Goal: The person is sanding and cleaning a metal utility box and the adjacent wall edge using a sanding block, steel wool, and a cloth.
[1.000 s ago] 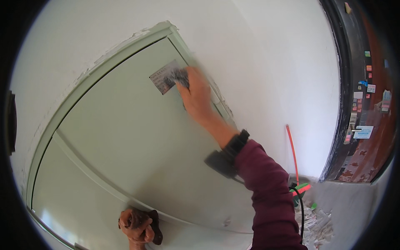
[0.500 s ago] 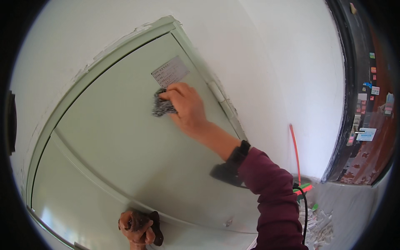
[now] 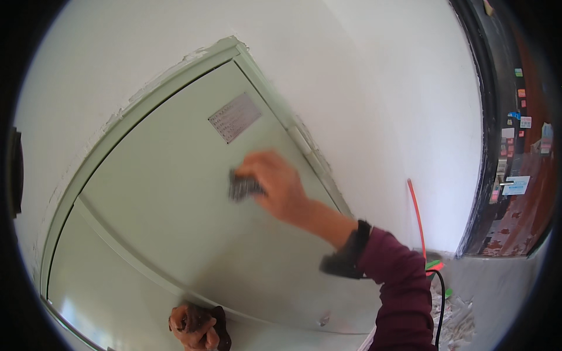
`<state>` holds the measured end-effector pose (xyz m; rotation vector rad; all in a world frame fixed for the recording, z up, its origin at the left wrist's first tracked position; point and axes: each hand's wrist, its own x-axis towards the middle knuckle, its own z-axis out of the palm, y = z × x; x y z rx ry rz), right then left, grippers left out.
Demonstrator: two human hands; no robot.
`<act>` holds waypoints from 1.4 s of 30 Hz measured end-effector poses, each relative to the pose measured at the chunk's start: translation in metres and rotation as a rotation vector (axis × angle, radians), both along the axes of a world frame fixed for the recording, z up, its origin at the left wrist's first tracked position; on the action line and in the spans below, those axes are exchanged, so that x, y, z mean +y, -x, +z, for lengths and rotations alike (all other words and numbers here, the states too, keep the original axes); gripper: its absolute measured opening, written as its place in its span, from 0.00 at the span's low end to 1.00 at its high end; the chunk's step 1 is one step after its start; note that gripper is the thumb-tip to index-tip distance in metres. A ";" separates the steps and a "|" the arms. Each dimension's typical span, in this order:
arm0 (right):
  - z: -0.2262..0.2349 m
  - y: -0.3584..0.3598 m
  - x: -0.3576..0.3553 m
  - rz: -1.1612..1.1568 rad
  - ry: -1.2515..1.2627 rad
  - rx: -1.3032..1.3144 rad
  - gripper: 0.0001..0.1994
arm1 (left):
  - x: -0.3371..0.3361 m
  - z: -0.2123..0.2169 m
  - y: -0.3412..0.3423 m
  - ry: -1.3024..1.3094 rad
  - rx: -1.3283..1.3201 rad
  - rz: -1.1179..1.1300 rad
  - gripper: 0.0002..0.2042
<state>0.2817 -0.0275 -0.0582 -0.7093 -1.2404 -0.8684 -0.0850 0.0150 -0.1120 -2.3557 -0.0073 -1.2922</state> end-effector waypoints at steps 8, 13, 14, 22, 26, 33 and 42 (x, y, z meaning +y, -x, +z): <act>0.067 -0.091 0.020 -0.574 0.133 0.199 0.12 | -0.003 -0.001 0.001 0.154 -0.009 0.035 0.07; 0.051 -0.084 -0.023 -0.642 0.632 0.144 0.08 | 0.006 -0.010 0.004 -0.006 -0.009 0.112 0.13; 0.059 -0.089 -0.029 -0.684 0.810 0.131 0.07 | 0.006 -0.010 0.005 0.000 0.007 0.098 0.13; 0.078 -0.072 -0.033 -0.688 0.793 0.102 0.07 | -0.003 -0.003 0.003 0.036 0.056 0.124 0.09; 0.089 -0.072 -0.052 -0.436 1.064 0.286 0.09 | -0.008 -0.002 -0.004 0.105 0.053 0.052 0.08; 0.070 -0.083 -0.029 -0.655 0.885 0.122 0.09 | -0.008 -0.003 -0.003 0.048 0.033 0.080 0.12; 0.053 -0.093 -0.012 -0.762 0.778 0.235 0.09 | -0.016 0.009 -0.019 0.111 -0.006 0.116 0.10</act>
